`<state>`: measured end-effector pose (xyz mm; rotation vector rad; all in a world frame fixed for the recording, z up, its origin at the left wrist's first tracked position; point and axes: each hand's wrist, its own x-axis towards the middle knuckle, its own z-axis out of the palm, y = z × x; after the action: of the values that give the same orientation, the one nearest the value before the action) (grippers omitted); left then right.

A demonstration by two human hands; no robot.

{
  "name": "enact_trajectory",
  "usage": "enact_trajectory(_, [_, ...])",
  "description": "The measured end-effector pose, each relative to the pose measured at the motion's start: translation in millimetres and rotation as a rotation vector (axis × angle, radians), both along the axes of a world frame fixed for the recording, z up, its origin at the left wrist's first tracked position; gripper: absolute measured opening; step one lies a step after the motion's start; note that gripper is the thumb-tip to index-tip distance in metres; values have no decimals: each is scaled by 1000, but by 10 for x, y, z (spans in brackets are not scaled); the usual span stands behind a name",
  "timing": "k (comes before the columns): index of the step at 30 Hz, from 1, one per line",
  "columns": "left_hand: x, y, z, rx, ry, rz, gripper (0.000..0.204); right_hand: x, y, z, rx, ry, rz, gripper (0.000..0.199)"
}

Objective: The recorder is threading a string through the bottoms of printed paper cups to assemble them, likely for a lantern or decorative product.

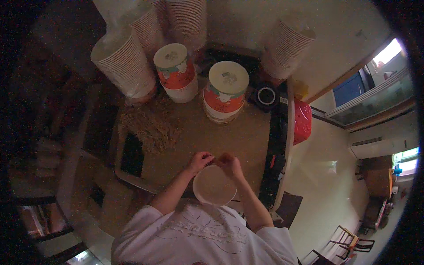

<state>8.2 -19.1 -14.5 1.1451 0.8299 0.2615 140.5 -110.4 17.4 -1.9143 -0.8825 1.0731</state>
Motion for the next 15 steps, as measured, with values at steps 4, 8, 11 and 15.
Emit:
enact_trajectory(4, [2,-4,-26,20,34,-5,13,-59,9,33,73,-157,9,12])
enact_trajectory(8, [-3,-1,0,13,29,-11,13,-44,21,32,76,-123,0,10])
enact_trajectory(11, [-9,-3,-48,-77,3,21,12,5,-15,-131,66,-24,3,9])
enact_trajectory(15, [4,-2,-61,-115,-2,20,12,51,-54,-343,95,113,1,11])
